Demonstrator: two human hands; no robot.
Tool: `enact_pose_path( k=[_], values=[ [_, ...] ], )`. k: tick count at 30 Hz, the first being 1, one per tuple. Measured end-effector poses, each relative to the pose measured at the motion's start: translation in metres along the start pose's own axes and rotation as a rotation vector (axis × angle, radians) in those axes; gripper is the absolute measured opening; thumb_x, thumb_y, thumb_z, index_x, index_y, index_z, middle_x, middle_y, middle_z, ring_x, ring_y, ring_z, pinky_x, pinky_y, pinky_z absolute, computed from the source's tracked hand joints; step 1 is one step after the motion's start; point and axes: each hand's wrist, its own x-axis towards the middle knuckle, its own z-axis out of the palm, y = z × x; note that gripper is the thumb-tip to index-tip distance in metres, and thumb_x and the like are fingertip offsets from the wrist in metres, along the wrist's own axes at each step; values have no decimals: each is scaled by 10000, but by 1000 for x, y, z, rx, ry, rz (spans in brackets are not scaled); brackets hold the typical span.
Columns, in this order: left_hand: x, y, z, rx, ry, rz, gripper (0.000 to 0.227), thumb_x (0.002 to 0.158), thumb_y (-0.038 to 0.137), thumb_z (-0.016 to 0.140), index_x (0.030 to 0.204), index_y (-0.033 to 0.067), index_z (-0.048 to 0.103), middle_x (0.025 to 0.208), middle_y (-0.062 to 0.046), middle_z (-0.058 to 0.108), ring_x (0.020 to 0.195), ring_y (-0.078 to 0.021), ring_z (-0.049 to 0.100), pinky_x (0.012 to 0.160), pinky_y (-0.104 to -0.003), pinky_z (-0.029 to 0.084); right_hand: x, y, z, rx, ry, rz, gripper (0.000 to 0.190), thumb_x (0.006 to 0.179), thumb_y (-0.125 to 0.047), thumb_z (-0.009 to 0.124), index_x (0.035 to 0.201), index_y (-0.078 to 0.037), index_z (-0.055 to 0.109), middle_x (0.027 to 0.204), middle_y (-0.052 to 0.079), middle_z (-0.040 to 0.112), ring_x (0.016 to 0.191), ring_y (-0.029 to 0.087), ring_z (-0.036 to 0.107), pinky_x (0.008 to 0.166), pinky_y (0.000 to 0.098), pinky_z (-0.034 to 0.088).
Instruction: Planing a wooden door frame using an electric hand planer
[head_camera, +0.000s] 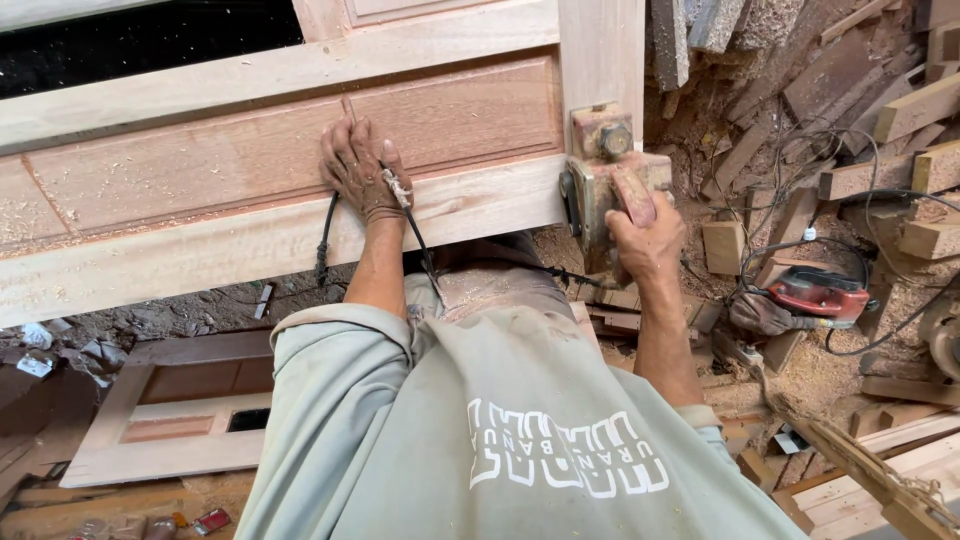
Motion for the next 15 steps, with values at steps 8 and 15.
enact_pose_path(
  k=[8, 15],
  values=[
    [0, -2, -1, -6, 1, -1, 484, 1011, 490, 411, 1374, 201, 549, 1454, -59, 431, 1444, -344, 279, 1156, -515, 203, 64, -77, 9, 75, -43, -103, 264, 822, -180, 682, 1020, -19, 616, 678, 89, 591, 536, 186, 602, 530, 323, 516],
    [5, 7, -7, 33, 51, 11, 470, 990, 484, 425, 1315, 189, 594, 1429, -60, 493, 1416, -331, 359, 1136, -541, 252, 129, -141, 15, 136, -85, -138, 135, 861, -160, 651, 948, -70, 601, 715, 3, 576, 547, 100, 574, 493, 246, 498]
  ],
)
